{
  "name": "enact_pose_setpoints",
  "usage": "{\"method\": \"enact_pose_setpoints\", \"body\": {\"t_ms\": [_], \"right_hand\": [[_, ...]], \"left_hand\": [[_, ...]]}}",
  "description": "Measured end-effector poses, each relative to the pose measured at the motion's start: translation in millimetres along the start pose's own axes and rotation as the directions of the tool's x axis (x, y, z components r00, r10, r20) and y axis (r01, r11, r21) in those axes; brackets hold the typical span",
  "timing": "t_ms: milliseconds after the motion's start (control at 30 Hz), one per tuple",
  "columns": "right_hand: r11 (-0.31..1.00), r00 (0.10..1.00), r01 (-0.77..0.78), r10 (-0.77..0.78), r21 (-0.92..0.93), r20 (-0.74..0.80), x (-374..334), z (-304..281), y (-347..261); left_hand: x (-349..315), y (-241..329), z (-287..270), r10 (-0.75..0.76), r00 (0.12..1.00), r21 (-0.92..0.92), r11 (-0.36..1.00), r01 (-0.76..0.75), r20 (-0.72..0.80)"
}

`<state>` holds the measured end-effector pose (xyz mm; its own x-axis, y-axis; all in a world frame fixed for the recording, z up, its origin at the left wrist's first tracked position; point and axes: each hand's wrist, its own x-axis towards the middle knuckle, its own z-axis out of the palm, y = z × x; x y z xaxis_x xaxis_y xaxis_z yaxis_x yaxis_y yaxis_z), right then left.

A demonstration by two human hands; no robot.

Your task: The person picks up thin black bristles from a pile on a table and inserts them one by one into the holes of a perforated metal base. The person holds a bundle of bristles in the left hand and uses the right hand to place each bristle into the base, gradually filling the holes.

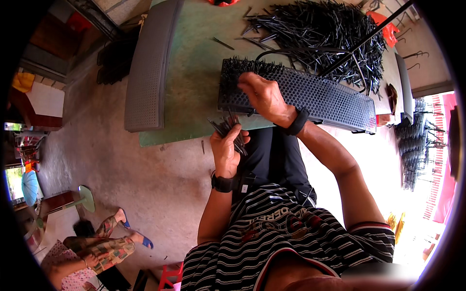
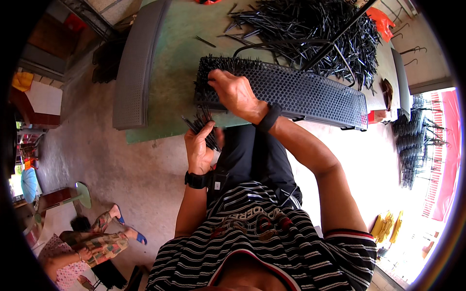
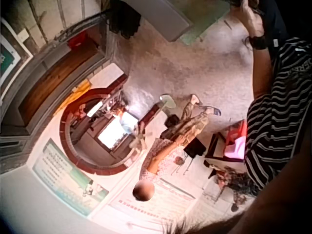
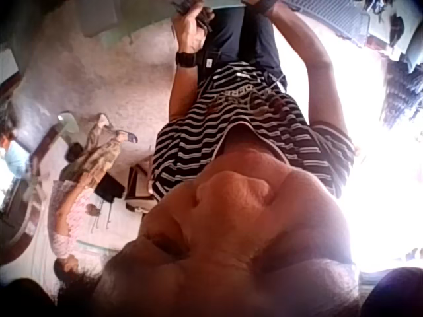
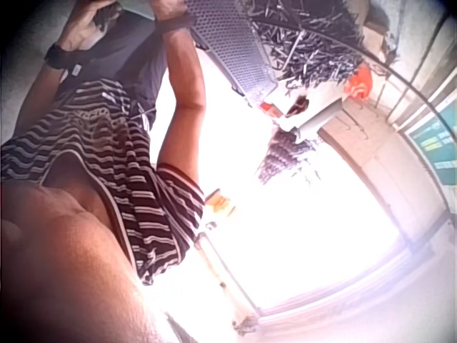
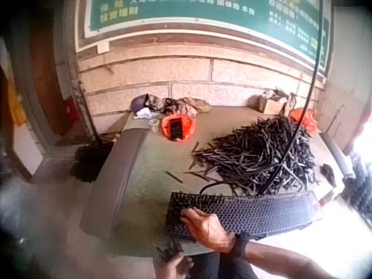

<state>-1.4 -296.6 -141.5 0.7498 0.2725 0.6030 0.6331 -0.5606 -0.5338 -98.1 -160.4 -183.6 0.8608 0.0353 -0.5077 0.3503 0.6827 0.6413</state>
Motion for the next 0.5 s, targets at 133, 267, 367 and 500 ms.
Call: {"method": "enact_pose_setpoints", "body": {"t_ms": [133, 267, 367, 500], "right_hand": [[0.976, 0.986, 0.031, 0.005, -0.216, 0.164, 6.9, -4.8, -4.4], [0.967, 0.985, -0.043, 0.083, -0.252, 0.152, 4.9, -6.4, -8.3], [0.966, 0.982, -0.061, 0.103, -0.251, 0.158, 7.2, -10.9, -10.7], [0.979, 0.971, 0.011, 0.037, -0.203, 0.235, 18.9, -12.3, -3.9]], "left_hand": [[-0.4, 1.8, 0.4, -0.024, 1.0, -0.02, 1.0, 0.024, -0.009], [-3.2, 4.5, 6.0, -0.026, 1.0, -0.05, 0.998, 0.026, -0.004], [-3.8, 4.8, 7.1, -0.033, 0.999, -0.058, 0.998, 0.034, 0.016], [-3.8, 3.2, 7.0, -0.042, 0.999, -0.056, 0.998, 0.042, 0.0]]}}
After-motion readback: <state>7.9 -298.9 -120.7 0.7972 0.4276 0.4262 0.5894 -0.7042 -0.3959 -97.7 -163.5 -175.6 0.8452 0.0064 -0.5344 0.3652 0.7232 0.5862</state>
